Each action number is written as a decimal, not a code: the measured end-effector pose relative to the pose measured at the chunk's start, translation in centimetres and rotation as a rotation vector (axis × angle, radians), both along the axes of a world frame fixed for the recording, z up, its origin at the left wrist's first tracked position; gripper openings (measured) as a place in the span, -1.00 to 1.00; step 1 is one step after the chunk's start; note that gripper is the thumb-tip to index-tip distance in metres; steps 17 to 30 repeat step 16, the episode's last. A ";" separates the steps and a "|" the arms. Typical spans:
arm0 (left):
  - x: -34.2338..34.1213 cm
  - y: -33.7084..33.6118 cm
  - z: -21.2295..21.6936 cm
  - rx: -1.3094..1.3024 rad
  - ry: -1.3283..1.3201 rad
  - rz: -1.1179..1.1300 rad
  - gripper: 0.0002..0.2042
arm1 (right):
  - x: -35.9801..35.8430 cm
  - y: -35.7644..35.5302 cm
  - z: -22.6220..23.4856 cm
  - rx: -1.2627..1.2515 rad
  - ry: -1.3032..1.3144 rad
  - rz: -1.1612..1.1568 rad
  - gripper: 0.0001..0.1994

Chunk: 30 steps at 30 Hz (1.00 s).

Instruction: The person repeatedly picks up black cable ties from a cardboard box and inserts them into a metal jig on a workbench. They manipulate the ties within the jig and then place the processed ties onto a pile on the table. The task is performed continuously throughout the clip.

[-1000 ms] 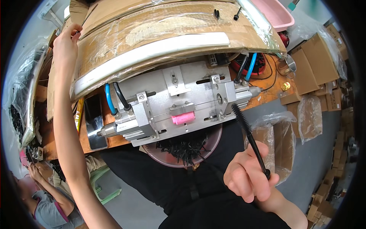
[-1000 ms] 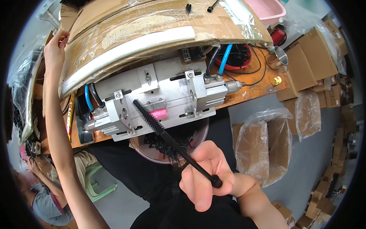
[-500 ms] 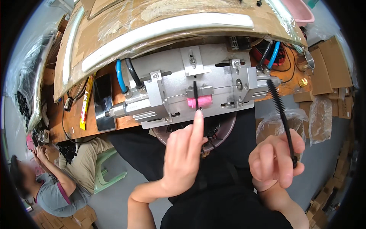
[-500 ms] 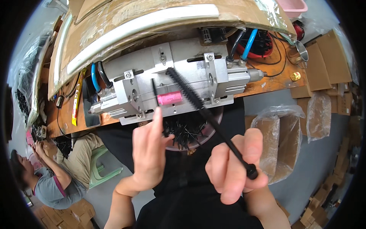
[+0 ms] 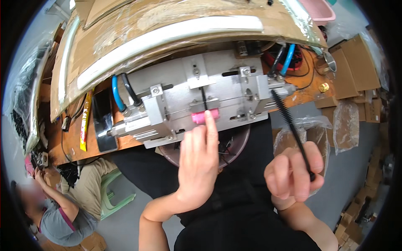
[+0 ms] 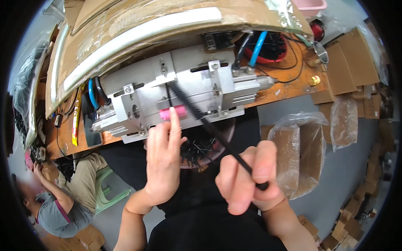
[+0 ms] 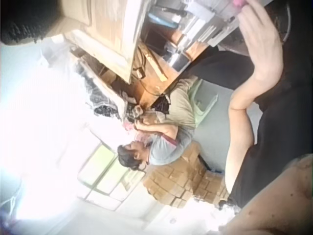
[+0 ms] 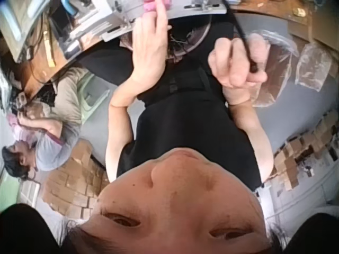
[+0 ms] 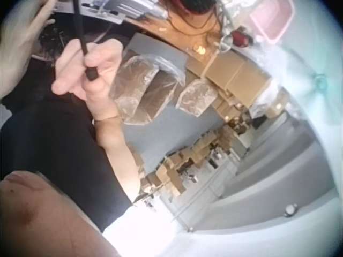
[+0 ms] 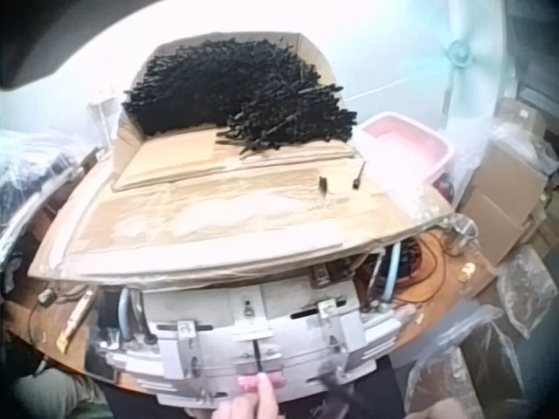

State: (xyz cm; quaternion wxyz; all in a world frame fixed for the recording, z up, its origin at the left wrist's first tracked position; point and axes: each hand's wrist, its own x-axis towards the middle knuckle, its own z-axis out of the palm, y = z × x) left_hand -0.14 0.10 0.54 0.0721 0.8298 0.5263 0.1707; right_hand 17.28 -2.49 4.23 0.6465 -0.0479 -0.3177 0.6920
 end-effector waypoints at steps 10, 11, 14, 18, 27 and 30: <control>0.2 -0.4 5.9 -0.891 -1.766 -0.327 -0.64 | -3.1 -2.3 -2.8 -0.041 0.313 0.260 -0.81; 0.1 -0.7 5.9 -0.937 -1.825 -0.317 -0.68 | -3.4 -2.6 -3.2 -0.036 0.319 0.255 -0.81; -0.5 -1.2 6.5 -1.083 -1.875 -0.196 -0.80 | -3.7 -3.4 -3.4 -0.049 0.253 0.223 -0.82; -0.6 -1.5 6.5 -1.105 -1.888 -0.190 -0.80 | -3.5 -3.4 -3.1 -0.048 0.160 0.200 -0.83; -0.6 -1.5 6.5 -1.105 -1.888 -0.190 -0.80 | -3.5 -3.4 -3.1 -0.048 0.160 0.200 -0.83; -0.6 -1.5 6.5 -1.105 -1.888 -0.190 -0.80 | -3.5 -3.4 -3.1 -0.048 0.160 0.200 -0.83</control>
